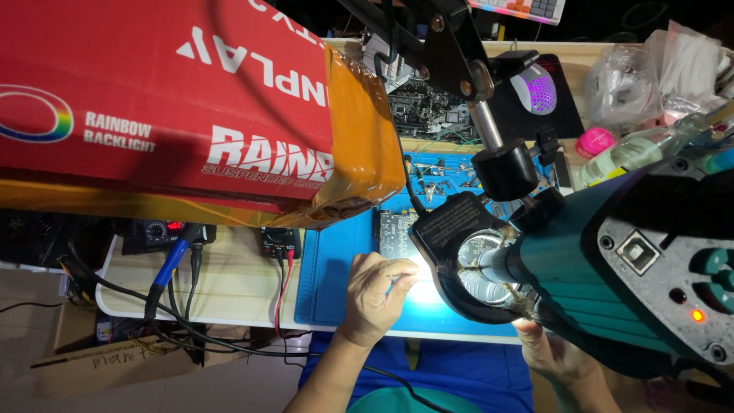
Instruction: Desoldering and manipulating small electronic components on a motherboard using a hot air rework station and a probe.
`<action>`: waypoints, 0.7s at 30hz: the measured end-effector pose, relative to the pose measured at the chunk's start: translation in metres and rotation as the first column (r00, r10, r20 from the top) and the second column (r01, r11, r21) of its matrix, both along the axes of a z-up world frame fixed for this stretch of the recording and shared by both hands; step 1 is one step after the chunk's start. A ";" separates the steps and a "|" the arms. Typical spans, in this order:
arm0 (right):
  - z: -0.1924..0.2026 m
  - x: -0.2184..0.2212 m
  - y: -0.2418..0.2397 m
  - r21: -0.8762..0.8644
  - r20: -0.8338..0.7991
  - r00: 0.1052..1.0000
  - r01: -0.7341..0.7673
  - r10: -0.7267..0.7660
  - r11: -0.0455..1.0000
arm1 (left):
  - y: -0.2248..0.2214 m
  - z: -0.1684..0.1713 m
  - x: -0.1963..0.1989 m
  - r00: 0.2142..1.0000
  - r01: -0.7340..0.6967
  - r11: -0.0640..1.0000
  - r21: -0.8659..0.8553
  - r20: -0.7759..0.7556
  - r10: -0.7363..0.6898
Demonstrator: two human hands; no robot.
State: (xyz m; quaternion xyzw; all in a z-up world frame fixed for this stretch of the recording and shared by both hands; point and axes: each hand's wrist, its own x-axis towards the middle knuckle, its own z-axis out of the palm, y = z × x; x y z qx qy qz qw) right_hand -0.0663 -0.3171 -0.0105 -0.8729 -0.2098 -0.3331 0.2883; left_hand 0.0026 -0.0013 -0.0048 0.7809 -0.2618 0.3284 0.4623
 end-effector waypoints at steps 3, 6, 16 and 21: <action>0.015 0.002 0.007 -0.039 0.007 1.000 0.009 -0.009 0.999 | 0.000 -0.003 0.000 1.000 -0.002 1.000 -0.008 0.000 0.002; 0.011 0.003 0.007 -0.002 -0.008 1.000 -0.009 0.009 1.000 | -0.001 -0.001 0.000 1.000 -0.003 1.000 -0.013 0.003 0.003; 0.006 0.001 0.004 -0.009 -0.031 1.000 0.000 0.000 1.000 | -0.001 -0.001 0.000 1.000 -0.002 1.000 -0.021 0.006 0.002; -0.012 0.001 -0.003 0.026 0.103 0.994 0.026 -0.029 0.999 | 0.000 0.000 0.001 1.000 0.003 1.000 -0.016 0.014 -0.003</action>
